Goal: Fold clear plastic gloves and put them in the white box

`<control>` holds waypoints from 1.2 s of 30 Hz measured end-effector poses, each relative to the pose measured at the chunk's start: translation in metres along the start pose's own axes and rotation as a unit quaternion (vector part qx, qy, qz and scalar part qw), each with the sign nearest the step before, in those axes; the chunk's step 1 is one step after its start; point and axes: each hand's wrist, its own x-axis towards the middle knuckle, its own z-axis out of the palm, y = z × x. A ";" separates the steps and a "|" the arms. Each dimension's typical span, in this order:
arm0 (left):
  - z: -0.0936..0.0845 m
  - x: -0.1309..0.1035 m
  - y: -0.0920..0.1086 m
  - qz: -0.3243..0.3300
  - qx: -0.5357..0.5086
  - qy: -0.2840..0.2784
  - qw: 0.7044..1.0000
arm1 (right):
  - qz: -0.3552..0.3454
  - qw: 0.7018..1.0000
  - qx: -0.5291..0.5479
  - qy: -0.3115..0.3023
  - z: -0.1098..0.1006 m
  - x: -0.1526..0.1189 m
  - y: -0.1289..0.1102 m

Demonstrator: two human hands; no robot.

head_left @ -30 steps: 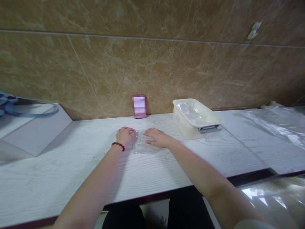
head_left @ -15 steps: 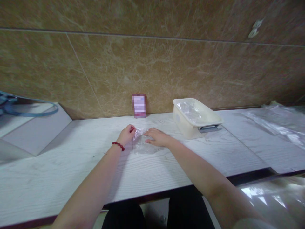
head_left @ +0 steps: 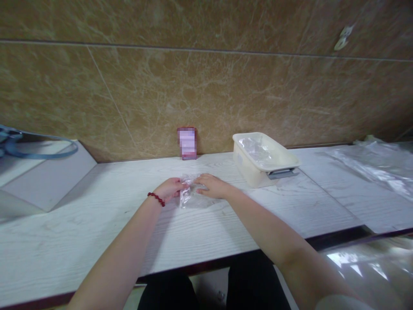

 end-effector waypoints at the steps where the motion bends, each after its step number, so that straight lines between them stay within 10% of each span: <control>1: 0.000 0.000 0.000 -0.003 0.000 0.003 1.000 | 0.002 1.000 0.000 -0.001 0.000 0.000 0.000; 36: 0.011 -0.001 -0.003 0.023 0.005 0.073 0.997 | 0.039 0.996 0.051 0.060 0.009 0.001 0.011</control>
